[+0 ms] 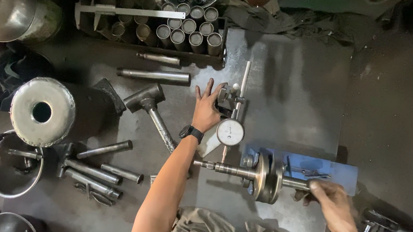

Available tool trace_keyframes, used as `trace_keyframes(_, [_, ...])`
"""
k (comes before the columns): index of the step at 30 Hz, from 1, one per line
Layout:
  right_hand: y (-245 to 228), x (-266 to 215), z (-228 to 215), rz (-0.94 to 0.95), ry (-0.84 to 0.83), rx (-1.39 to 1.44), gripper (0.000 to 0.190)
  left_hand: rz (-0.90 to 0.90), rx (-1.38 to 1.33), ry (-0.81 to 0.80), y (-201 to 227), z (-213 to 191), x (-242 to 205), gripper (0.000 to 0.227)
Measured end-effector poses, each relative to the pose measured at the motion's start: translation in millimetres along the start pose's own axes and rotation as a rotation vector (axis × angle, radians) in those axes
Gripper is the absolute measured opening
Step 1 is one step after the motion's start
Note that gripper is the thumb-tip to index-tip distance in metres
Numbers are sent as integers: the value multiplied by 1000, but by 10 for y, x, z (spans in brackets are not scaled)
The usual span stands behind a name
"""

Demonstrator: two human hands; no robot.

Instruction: The person assembles a metal shaft with circular discs, repeatedly placing the assembly on a dial indicator stand to check alignment. They also use a hammer to strike a metal piece on an anvil and handle various cylindrical metal parts from a red basket.

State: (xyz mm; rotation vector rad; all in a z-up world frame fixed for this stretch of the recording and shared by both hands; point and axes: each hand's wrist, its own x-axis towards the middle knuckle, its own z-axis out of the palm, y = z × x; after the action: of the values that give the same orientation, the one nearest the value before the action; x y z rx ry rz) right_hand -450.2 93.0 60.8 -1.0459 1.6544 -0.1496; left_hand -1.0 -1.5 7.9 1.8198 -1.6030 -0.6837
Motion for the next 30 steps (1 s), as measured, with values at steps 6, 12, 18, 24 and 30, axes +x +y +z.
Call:
trace_keyframes(6, [-785,-394,19,43,17,-66,34,3,-2,9,-7,6,-5,79])
trace_keyframes(12, [-880,-461,64,-24,-7,180,37,-9,9,-1,27,-22,0,80])
trace_keyframes(18, [-765,-422,68,24,48,-95,19,22,22,41,-120,80,-23,80])
trace_keyframes(24, [-788,-404,18,44,-16,132,40,-25,-1,-10,102,-66,-6,81])
trace_keyframes(30, [-1071,-563,59,5,24,-12,33,-7,8,4,-19,20,-8,84])
